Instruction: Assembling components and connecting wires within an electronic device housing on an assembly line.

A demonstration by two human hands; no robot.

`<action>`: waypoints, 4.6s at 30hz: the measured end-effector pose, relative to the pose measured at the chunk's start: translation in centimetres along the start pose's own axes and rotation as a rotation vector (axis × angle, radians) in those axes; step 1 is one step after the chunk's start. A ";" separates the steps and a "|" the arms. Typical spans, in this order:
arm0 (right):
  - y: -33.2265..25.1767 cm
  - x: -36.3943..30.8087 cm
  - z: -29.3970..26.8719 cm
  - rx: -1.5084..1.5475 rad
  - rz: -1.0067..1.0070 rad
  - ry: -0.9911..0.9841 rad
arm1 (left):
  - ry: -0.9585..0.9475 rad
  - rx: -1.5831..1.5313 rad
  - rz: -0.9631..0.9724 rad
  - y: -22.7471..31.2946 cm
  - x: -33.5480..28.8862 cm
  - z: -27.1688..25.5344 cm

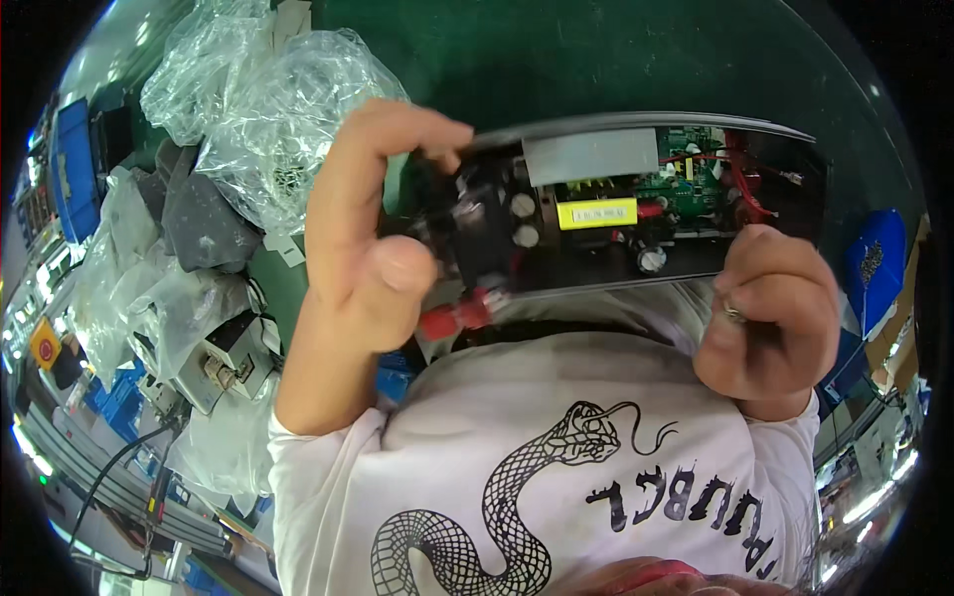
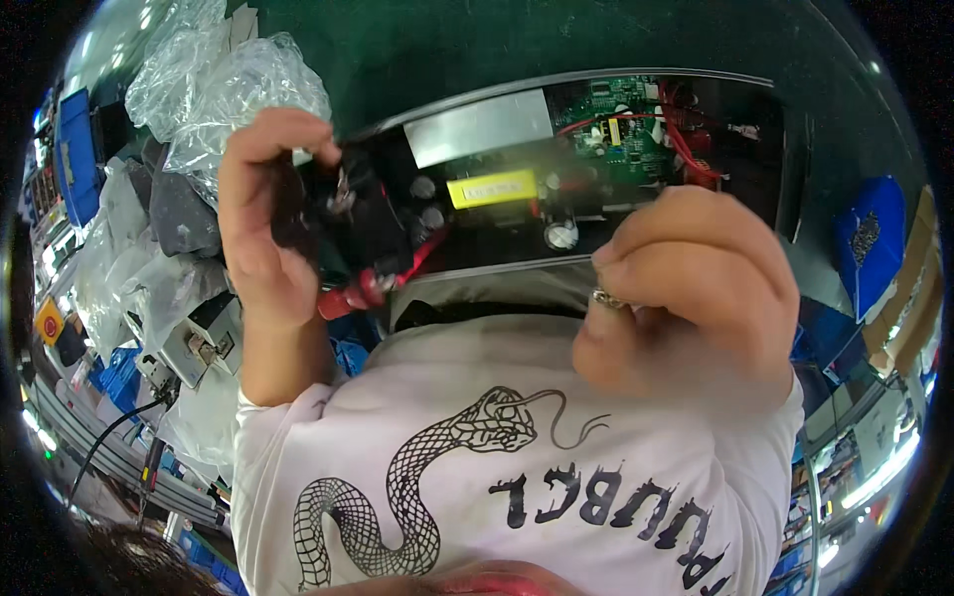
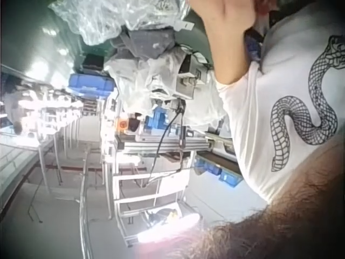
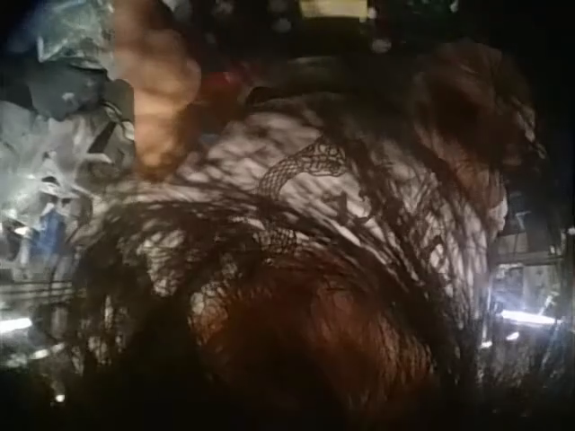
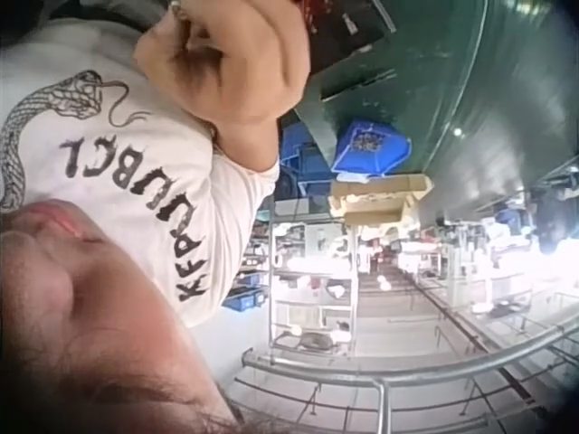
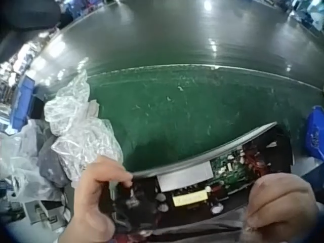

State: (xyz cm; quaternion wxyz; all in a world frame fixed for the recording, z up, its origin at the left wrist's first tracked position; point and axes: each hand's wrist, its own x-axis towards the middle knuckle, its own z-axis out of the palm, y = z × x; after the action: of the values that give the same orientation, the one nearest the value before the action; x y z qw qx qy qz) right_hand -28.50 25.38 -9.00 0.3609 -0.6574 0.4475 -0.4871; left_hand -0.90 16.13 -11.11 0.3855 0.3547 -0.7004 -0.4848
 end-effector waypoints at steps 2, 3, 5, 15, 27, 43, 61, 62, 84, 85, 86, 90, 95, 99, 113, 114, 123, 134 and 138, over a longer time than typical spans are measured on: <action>0.9 0.2 0.5 -0.268 -0.132 -0.090 | -0.008 0.077 0.072 -1.3 -0.3 -0.5; 0.7 0.1 0.6 -0.289 -0.117 -0.103 | -0.011 0.122 0.144 -1.8 -0.4 -0.5; 1.1 0.1 1.5 -0.255 -0.079 -0.006 | 0.017 0.122 0.154 -1.8 -0.1 0.3; 2.4 -2.3 1.1 0.307 -0.015 0.306 | -0.044 0.165 0.148 0.4 2.3 2.7; 2.0 -2.6 0.6 0.514 0.147 0.382 | -0.042 0.124 0.103 0.5 2.1 2.5; 2.1 -2.4 0.6 0.541 0.134 0.337 | -0.005 0.082 0.147 -0.4 2.6 2.2; 2.5 -2.3 0.9 0.562 0.081 0.391 | -0.066 0.077 0.147 -0.1 3.7 2.4; 2.5 -2.3 0.9 0.558 0.084 0.394 | -0.067 0.076 0.147 -0.1 3.8 2.3; 1.7 -1.6 1.1 0.524 0.097 0.379 | -0.031 0.174 0.124 0.7 4.1 3.0; 1.5 -1.5 1.4 0.525 0.102 0.405 | -0.030 0.165 0.133 0.8 4.3 2.8; 1.6 -1.6 1.5 0.529 0.089 0.403 | -0.026 0.173 0.143 0.6 4.6 2.6; 2.8 -1.3 2.7 0.516 -0.048 0.479 | -0.068 0.160 0.104 0.0 6.2 2.0; 3.4 -2.0 3.2 0.455 -0.079 0.514 | -0.155 0.227 -0.139 1.5 5.3 -0.7; 4.2 -2.8 2.9 0.388 -0.116 0.496 | 0.134 0.435 0.109 1.5 1.3 -1.2; 6.9 -3.2 1.9 0.380 -0.126 0.496 | 0.306 0.346 -0.853 -8.4 -28.1 1.5; 7.2 -3.2 1.6 0.386 -0.104 0.509 | 0.298 0.274 -1.007 -7.7 -29.1 1.2; 7.3 -2.4 1.6 0.430 -0.063 0.487 | -0.127 0.030 -0.853 -11.5 -33.6 1.3; 7.5 -2.7 1.1 0.369 -0.075 0.428 | 0.146 -0.538 -0.608 -6.9 -33.0 4.2; 7.5 -2.9 1.1 0.367 -0.082 0.409 | 0.176 -1.323 -0.787 -5.6 -30.6 3.8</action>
State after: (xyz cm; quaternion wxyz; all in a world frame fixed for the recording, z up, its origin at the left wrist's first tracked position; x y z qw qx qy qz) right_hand -29.59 25.58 -17.08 0.3561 -0.4866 0.3884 -0.6968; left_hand 10.27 42.76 -23.34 0.3707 0.3106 -0.0542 -0.8736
